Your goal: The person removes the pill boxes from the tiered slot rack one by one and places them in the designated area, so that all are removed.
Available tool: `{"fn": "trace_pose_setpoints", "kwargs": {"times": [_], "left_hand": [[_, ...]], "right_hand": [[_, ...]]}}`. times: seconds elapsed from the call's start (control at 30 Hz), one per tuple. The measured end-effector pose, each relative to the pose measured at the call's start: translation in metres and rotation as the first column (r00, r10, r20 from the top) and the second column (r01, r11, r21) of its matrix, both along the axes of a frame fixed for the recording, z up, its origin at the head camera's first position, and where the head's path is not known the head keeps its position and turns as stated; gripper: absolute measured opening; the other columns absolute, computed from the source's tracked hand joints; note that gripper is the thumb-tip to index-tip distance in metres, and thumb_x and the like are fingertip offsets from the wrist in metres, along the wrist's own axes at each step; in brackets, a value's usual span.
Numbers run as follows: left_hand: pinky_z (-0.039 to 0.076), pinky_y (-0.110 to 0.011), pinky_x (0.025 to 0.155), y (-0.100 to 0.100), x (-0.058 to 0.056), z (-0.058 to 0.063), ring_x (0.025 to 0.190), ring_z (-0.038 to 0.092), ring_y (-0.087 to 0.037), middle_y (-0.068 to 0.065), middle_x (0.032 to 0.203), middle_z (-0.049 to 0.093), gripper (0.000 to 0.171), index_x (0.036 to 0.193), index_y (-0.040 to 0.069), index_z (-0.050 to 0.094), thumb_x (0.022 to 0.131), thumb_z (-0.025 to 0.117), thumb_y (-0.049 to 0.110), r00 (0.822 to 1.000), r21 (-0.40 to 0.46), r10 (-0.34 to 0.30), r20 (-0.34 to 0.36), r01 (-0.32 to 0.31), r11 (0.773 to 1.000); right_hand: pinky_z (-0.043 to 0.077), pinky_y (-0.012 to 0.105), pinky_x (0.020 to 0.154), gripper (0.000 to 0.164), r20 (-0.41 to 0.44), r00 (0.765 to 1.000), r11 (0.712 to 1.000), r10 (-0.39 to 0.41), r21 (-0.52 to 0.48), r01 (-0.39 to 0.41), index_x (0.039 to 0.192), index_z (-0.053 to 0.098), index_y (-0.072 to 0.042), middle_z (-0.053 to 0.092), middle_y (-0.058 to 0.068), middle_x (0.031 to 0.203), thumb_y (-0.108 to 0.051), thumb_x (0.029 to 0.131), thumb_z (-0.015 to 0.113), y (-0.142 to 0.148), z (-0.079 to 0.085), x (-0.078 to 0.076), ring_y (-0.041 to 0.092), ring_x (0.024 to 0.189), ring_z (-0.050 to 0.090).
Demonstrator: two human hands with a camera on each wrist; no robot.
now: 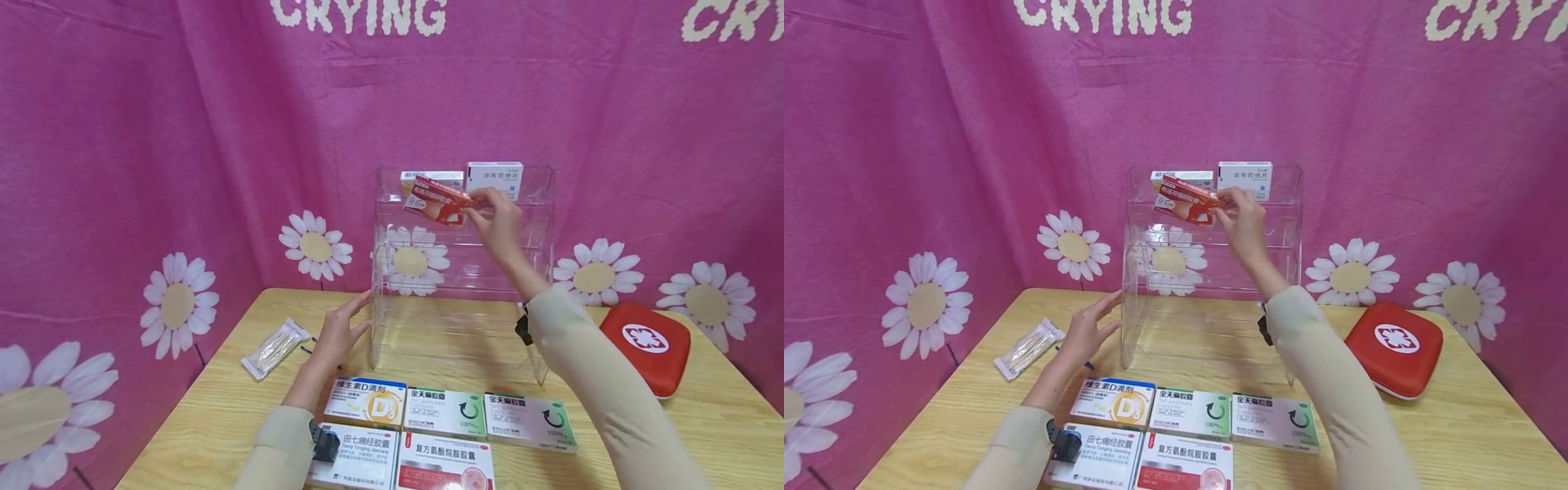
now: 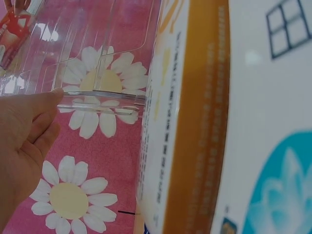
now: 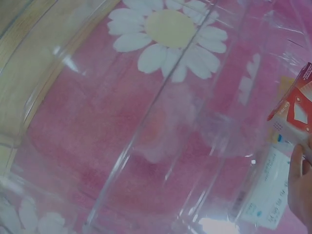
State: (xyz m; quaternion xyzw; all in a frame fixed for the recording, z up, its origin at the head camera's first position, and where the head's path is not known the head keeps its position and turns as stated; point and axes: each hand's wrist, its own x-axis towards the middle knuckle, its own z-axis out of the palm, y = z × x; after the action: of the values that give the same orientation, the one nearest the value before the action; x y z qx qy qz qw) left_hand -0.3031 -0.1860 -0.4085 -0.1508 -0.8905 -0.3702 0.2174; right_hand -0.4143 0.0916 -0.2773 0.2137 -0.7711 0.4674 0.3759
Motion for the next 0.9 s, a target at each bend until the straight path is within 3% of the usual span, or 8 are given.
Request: {"fn": "trace_pose_setpoints", "kwargs": {"times": [0.13,0.3,0.4,0.63,0.9], "left_hand": [[0.051,-0.046,0.106,0.001,0.000,0.000,0.120,0.063,-0.034,-0.014,0.134,0.063,0.057,0.140,0.008,0.052,0.087,0.071,0.005,1.000,-0.002,-0.004,-0.002,0.004,1.000],[0.051,-0.047,0.107,0.002,0.000,0.000,0.120,0.062,-0.034,-0.014,0.133,0.063,0.057,0.140,0.007,0.052,0.086,0.071,0.004,1.000,-0.006,0.001,-0.012,-0.001,1.000],[0.050,-0.047,0.107,0.003,0.001,0.001,0.121,0.062,-0.034,-0.013,0.133,0.063,0.058,0.140,0.007,0.052,0.086,0.071,0.004,1.000,-0.002,0.001,-0.003,-0.001,1.000],[0.050,-0.047,0.108,0.003,0.001,0.002,0.122,0.061,-0.035,-0.013,0.134,0.062,0.058,0.141,0.008,0.051,0.087,0.071,0.005,1.000,0.003,0.002,0.015,-0.002,1.000],[0.051,-0.048,0.106,0.003,-0.001,0.000,0.121,0.062,-0.036,-0.013,0.136,0.062,0.058,0.142,0.009,0.050,0.087,0.070,0.004,0.999,-0.004,0.016,0.029,-0.016,1.000]], "right_hand": [[0.053,0.002,0.078,0.027,-0.005,1.000,0.999,0.016,-0.052,-0.016,0.107,0.064,0.009,0.063,0.026,0.106,0.002,0.082,0.073,0.013,0.004,0.011,0.030,0.095,0.068],[0.053,0.001,0.078,0.029,0.026,1.000,0.999,0.010,-0.035,-0.009,0.109,0.065,0.008,0.062,0.021,0.106,-0.001,0.083,0.074,0.035,0.004,0.026,-0.001,0.088,0.061],[0.053,0.000,0.078,0.029,0.033,0.999,0.999,0.034,-0.011,-0.034,0.109,0.065,0.008,0.062,0.021,0.105,-0.001,0.083,0.074,0.051,0.003,0.036,-0.012,0.085,0.058],[0.050,-0.003,0.074,0.027,0.049,0.999,0.995,0.021,0.098,-0.026,0.110,0.066,0.004,0.062,0.016,0.100,-0.002,0.084,0.073,0.088,-0.003,0.061,-0.020,0.082,0.056],[0.050,-0.003,0.074,0.028,0.068,0.997,0.987,0.021,0.160,-0.032,0.110,0.067,0.004,0.057,-0.013,0.093,0.002,0.083,0.073,0.124,-0.018,0.086,-0.020,0.082,0.058]]}}
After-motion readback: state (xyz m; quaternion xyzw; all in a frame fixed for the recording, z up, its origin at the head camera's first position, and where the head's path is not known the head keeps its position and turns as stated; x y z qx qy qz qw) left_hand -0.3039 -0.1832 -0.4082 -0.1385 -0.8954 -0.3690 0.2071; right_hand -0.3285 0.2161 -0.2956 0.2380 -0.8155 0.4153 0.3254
